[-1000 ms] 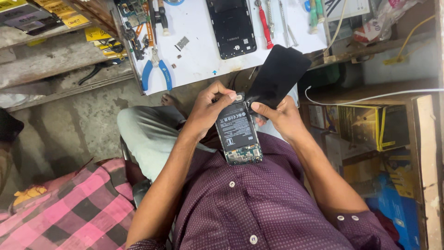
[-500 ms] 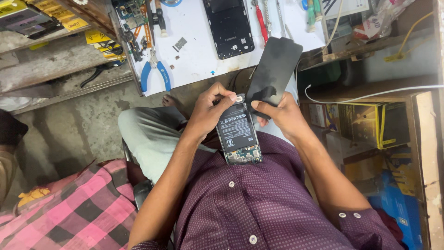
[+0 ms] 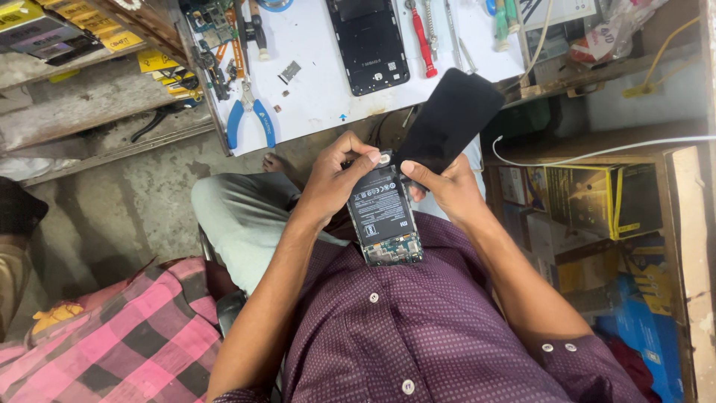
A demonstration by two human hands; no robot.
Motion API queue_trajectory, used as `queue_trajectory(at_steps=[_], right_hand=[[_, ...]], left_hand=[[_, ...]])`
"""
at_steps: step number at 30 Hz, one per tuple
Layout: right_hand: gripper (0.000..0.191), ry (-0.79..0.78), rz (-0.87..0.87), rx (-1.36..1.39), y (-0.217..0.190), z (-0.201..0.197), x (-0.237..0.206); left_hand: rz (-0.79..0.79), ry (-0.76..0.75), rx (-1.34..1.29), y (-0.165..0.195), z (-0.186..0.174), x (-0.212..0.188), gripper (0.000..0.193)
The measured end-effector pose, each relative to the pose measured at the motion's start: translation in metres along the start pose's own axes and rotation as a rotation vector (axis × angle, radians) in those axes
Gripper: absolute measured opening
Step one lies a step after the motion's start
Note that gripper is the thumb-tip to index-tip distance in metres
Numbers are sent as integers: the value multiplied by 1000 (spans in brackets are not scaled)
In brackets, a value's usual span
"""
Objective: The person sits at a repair bench holding a disassembled smartphone and its detached back panel. They apply liquid from a bottle onto the panel, wipe it, then use a pry tool and screwdriver to work on the phone's internal frame and components.
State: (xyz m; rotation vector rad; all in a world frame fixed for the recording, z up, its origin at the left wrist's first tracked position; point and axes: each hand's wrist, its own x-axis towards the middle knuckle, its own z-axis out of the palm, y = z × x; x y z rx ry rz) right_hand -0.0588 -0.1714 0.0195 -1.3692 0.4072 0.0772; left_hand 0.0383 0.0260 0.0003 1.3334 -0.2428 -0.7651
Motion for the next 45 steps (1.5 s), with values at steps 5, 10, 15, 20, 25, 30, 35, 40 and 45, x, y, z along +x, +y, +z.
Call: queue_trajectory(at_steps=[5,10,15,20,25,30,35,40,45], right_hand=[[11,-52,-55,-25,-1,-3,1],[10,-39,18,-61,1,-8,1],[12,-61,18,-17,6,-8,5],[13,-90,15,-19,7,-9,6],[14,-110,2,-7,11,-10,3],[14,-109,6,7,12,-12,-1],[15,-104,-21,-10,8,-12,2],[15,-109,-24,-36,2,-11,4],[17,-168,-40,-25,-3,-12,5]], left_hand=[[-9,6,-10,-2,2,-1,17],[-19,16,-19,-12,1,1,14],[-17,26,4,-16,-2,4,11],[-51,21,-66,-12,0,3,11],[-39,9,-63,-8,1,0,12],[-34,-7,-49,-6,3,0,12],[-36,-4,-12,-2,4,1,13],[-30,-17,-4,0,2,1,14],[-17,-30,-20,1,5,-3,14]])
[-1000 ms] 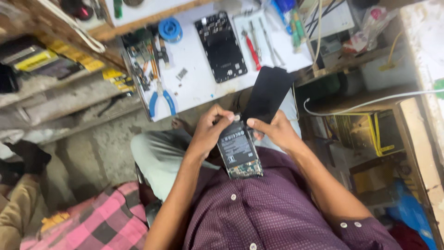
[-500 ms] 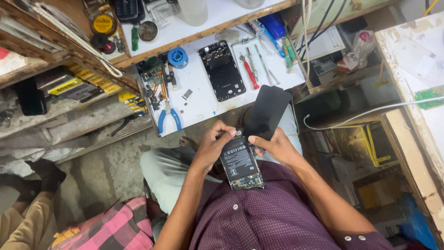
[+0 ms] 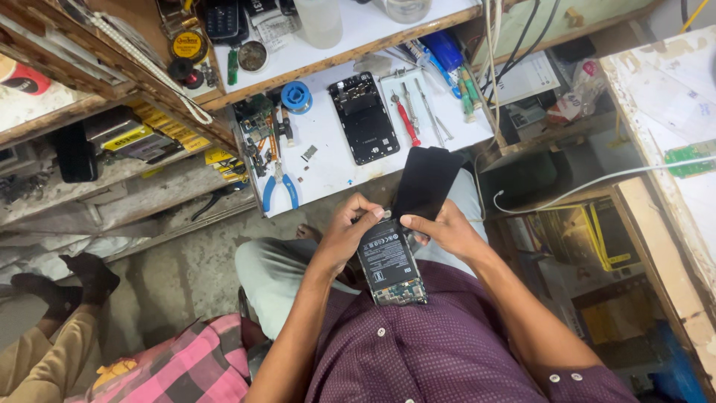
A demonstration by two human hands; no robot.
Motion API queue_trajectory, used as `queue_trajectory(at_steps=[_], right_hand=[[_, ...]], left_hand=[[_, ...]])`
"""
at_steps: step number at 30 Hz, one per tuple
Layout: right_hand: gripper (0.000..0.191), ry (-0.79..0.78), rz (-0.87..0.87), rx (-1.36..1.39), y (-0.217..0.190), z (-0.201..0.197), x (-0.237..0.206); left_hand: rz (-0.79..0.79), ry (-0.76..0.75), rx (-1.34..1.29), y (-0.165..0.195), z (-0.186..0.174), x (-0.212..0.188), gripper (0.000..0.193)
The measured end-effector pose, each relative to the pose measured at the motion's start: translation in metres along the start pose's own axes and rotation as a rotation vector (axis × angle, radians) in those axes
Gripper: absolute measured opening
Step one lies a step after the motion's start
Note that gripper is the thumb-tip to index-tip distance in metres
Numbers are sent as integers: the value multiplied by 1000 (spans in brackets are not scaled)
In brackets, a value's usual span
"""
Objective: The person sits at a repair bench holding a disassembled smartphone and its detached back panel. They apply liquid from a bottle onto the panel, wipe it, then use a pry tool and screwdriver to work on the phone's internal frame and components.
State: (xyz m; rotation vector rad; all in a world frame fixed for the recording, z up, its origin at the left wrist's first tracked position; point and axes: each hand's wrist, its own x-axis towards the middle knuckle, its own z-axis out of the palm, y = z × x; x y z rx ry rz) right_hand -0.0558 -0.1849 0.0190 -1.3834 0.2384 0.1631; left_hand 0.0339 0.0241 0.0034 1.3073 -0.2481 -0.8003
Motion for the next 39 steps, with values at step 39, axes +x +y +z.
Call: queue_trajectory(at_steps=[39], right_hand=[[23,-105,15,87,-1,-53,-4]], left_hand=[[-15,-64,81,4,35,6,16]])
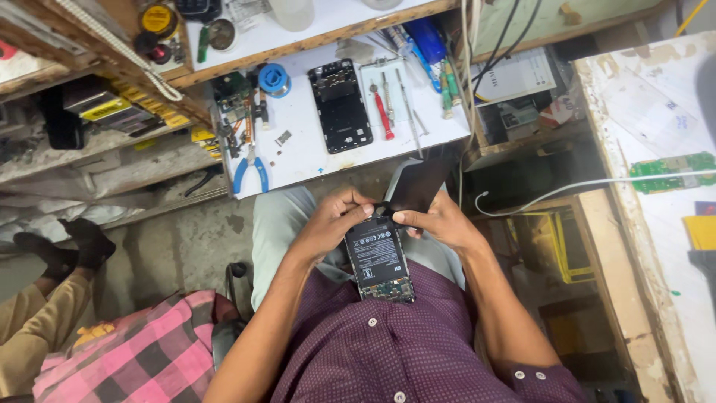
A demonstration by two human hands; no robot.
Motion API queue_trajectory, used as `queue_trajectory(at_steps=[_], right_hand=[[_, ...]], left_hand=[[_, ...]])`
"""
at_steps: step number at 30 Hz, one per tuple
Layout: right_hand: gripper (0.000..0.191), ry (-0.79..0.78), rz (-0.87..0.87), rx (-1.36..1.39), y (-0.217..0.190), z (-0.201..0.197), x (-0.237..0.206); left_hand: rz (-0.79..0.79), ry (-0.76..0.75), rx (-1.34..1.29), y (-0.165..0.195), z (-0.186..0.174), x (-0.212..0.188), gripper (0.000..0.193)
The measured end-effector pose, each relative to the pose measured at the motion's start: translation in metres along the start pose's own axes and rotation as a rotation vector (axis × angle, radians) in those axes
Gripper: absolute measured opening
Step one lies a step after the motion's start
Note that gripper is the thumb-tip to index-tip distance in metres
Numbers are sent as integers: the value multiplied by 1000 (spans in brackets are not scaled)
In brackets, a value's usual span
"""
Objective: The person sits at a repair bench holding a disassembled smartphone and its detached back panel. They apply liquid from a bottle onto the panel, wipe it, then use a pry tool and screwdriver to work on the phone's internal frame and components.
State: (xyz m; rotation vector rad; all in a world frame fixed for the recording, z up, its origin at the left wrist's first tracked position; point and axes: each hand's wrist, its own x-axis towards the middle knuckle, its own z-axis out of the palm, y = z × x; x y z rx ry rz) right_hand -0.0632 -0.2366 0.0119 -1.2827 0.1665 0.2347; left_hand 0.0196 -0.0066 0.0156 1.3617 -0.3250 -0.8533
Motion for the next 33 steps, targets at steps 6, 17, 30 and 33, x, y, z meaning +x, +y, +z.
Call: queue_trajectory(at_steps=[6,17,30,33], right_hand=[[19,-21,42,-74,-12,-16,-2],[17,70,44,-152,-15,-12,-15],[20,121,139,-125,-16,46,19],[19,190,151,-103,-16,64,21]], left_hand=[[0,-25,-57,-15,10,11,19],[45,-93,60,-8,9,24,22],[62,-89,84,-11,-50,12,22],[80,-71,126,-6,-62,9,23]])
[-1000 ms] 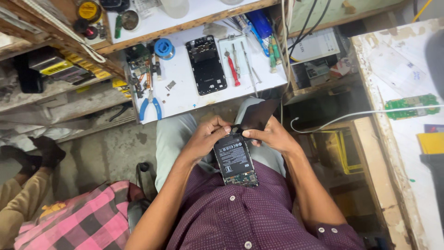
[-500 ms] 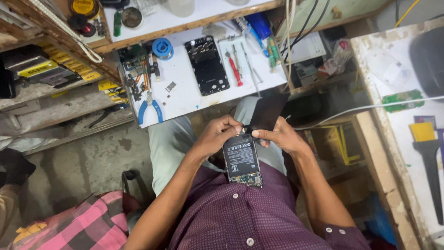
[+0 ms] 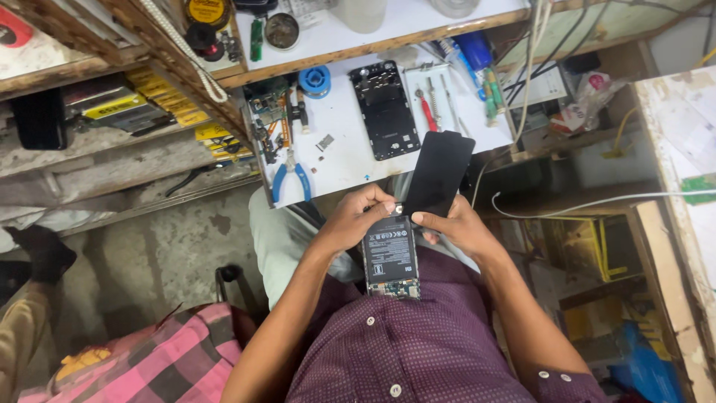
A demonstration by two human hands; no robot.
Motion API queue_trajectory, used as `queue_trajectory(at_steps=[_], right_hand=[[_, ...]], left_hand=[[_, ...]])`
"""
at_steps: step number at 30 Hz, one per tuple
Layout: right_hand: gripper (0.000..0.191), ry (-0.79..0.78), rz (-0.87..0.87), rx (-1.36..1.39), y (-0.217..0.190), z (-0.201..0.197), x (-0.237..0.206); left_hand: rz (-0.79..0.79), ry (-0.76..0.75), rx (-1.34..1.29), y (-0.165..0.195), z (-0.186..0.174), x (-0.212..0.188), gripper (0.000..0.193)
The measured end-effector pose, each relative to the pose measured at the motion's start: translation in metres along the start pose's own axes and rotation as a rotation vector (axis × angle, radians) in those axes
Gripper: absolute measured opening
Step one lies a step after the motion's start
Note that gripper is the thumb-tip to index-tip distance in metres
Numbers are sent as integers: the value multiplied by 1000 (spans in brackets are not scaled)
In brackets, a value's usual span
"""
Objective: The person sits at a repair bench holding a disassembled smartphone and its detached back panel. They apply liquid from a bottle onto the panel, wipe it, then use a pry tool and screwdriver to work on the phone's internal frame and components.
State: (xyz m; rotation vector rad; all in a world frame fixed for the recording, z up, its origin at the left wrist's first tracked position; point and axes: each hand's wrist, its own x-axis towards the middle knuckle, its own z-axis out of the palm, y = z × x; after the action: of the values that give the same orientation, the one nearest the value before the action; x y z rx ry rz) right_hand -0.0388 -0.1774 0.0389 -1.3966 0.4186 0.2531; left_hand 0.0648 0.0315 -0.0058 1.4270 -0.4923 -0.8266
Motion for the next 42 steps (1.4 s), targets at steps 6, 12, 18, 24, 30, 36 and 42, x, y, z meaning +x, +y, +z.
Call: queue_trajectory(at_steps=[6,12,18,24,30,36,42], right_hand=[[14,17,-56,29,1,19,1],[9,-26,-128,-23,-5,3,-4],[14,52,-107,4,-9,-11,-20],[14,47,-143,25,-5,-23,-27],[13,116,-180,41,8,-23,-35],[11,119,-211,-46,10,-28,-25],[12,83,-177,-19,1,-30,-24]], left_hand=[[-11,47,-82,9,-14,-12,23],[-33,68,-99,16,5,-8,21],[10,72,-98,17,26,-2,19],[71,69,-75,14,36,6,19],[47,53,-105,14,33,12,21],[72,25,-85,13,28,21,22],[49,28,-25,12,28,25,23]])
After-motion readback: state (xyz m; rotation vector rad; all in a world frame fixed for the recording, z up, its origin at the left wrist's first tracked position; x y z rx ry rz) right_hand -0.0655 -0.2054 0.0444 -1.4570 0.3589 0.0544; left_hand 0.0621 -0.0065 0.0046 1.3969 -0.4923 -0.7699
